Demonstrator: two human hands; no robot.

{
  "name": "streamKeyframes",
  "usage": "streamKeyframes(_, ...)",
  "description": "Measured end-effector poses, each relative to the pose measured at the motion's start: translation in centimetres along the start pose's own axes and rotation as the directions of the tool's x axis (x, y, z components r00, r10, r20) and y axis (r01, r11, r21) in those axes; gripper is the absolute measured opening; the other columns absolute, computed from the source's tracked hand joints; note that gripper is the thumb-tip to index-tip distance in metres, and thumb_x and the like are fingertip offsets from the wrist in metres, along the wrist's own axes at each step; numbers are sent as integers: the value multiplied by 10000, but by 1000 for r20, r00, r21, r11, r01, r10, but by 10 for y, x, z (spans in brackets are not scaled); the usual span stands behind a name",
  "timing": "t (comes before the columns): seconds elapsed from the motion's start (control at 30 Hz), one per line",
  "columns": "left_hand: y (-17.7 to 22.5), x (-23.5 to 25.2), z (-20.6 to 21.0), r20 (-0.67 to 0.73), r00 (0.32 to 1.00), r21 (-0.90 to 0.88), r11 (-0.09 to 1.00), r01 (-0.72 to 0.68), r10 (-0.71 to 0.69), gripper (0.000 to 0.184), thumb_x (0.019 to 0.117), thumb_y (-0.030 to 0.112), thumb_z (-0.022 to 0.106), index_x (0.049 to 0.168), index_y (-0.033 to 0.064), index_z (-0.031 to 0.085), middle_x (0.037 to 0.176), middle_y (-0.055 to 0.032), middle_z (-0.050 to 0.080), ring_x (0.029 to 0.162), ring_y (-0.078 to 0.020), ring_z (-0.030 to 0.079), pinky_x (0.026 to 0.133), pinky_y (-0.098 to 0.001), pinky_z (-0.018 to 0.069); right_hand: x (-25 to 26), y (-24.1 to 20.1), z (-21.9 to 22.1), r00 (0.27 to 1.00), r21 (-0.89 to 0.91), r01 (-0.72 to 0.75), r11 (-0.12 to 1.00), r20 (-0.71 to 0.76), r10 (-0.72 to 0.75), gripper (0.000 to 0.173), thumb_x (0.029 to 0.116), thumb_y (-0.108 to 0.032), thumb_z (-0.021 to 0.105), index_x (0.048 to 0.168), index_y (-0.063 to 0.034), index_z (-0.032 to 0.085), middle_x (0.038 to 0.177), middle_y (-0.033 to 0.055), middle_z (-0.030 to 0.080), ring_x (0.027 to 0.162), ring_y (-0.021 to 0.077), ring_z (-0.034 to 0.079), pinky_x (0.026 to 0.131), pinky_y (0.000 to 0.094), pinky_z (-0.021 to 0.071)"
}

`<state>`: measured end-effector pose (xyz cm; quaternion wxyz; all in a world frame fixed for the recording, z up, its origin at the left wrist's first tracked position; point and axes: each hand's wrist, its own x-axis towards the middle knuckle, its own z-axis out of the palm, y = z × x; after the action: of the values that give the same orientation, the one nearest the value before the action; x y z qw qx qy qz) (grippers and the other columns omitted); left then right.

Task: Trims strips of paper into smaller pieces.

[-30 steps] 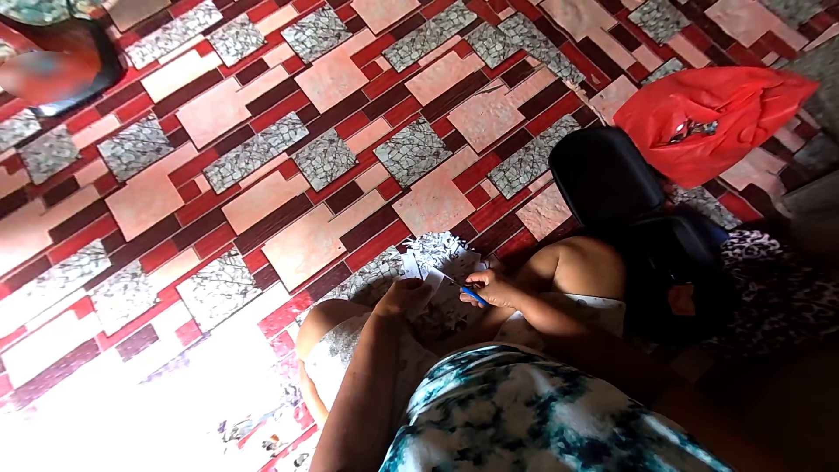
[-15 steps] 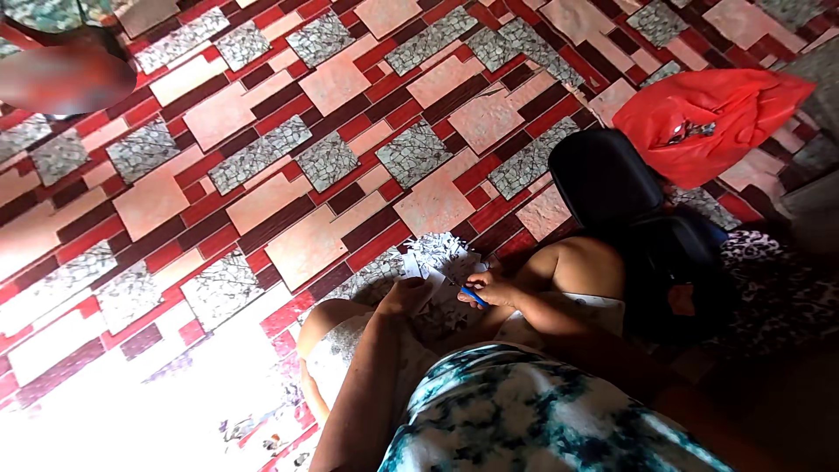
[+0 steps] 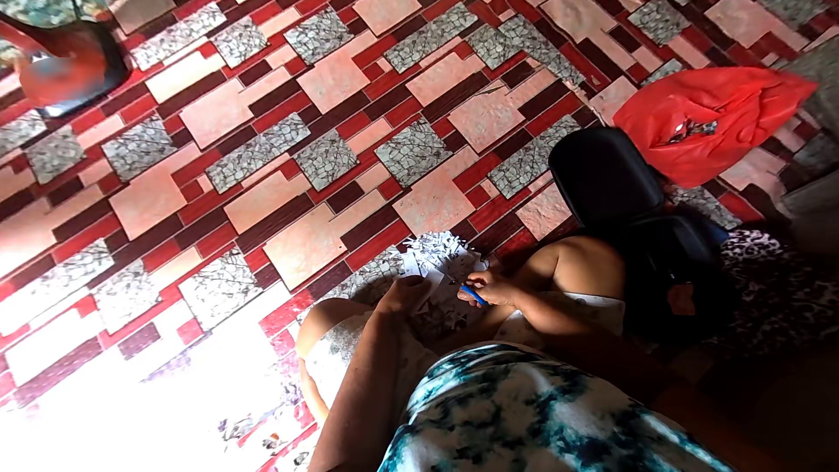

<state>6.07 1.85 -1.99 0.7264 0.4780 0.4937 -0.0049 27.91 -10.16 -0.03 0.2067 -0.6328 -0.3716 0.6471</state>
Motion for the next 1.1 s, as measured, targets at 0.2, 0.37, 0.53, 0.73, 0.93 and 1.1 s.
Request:
streamKeyframes(0.2, -1, 1, 1, 17, 1000, 4, 1000, -17, 17, 130, 1046, 121, 578, 1055, 6, 636, 762, -10, 637, 584, -66, 592, 552, -222, 525, -1, -1, 0, 1000, 0, 10, 1000, 22, -10, 348, 997, -305, 682, 1153, 1, 630, 806, -2, 634, 635, 16, 543, 590, 188, 444)
streamKeyframes(0.37, -2, 3, 2, 31, 999, -10, 999, -37, 37, 118, 1038, 106, 583, 1040, -2, 634, 757, -5, 641, 579, -62, 595, 550, -219, 528, -1, -1, 1, 999, 19, 31, 999, 9, -32, 379, 988, -277, 697, 1196, 32, 621, 814, 15, 640, 647, 19, 553, 625, 189, 471)
streamKeyframes(0.53, -3, 4, 0, 44, 998, -29, 999, -35, 36, 119, 1043, 103, 577, 1041, -2, 632, 756, -7, 648, 588, -65, 608, 558, -219, 538, 2, 5, 1, 997, 0, 70, 998, -10, -70, 315, 976, -225, 712, 1150, 29, 646, 824, 21, 654, 653, 15, 574, 640, 189, 498)
streamKeyframes(0.73, -3, 5, 1, 21, 999, -38, 999, -23, 24, 118, 1047, 100, 566, 1042, 2, 630, 754, -11, 639, 581, -68, 599, 548, -219, 528, 2, 3, 1, 999, 32, 36, 999, -16, -35, 333, 993, -228, 689, 1198, 27, 623, 832, 22, 657, 650, 20, 580, 624, 190, 496)
streamKeyframes(0.93, -1, 3, 3, -6, 1000, -57, 998, -14, 14, 120, 1050, 98, 560, 1038, -3, 624, 752, -17, 635, 579, -69, 592, 541, -216, 519, 0, -2, 0, 999, 9, -10, 1000, 30, 10, 353, 998, -300, 682, 1175, 0, 623, 808, -1, 641, 633, 12, 540, 577, 184, 430)
streamKeyframes(1.1, -2, 5, 3, 30, 999, -60, 998, -29, 31, 108, 1044, 91, 569, 1027, 3, 630, 748, -10, 641, 578, -65, 599, 544, -217, 527, 0, -1, 0, 999, 16, 15, 1000, 34, -16, 369, 991, -280, 693, 1186, 24, 617, 821, 12, 634, 649, 19, 552, 619, 186, 467)
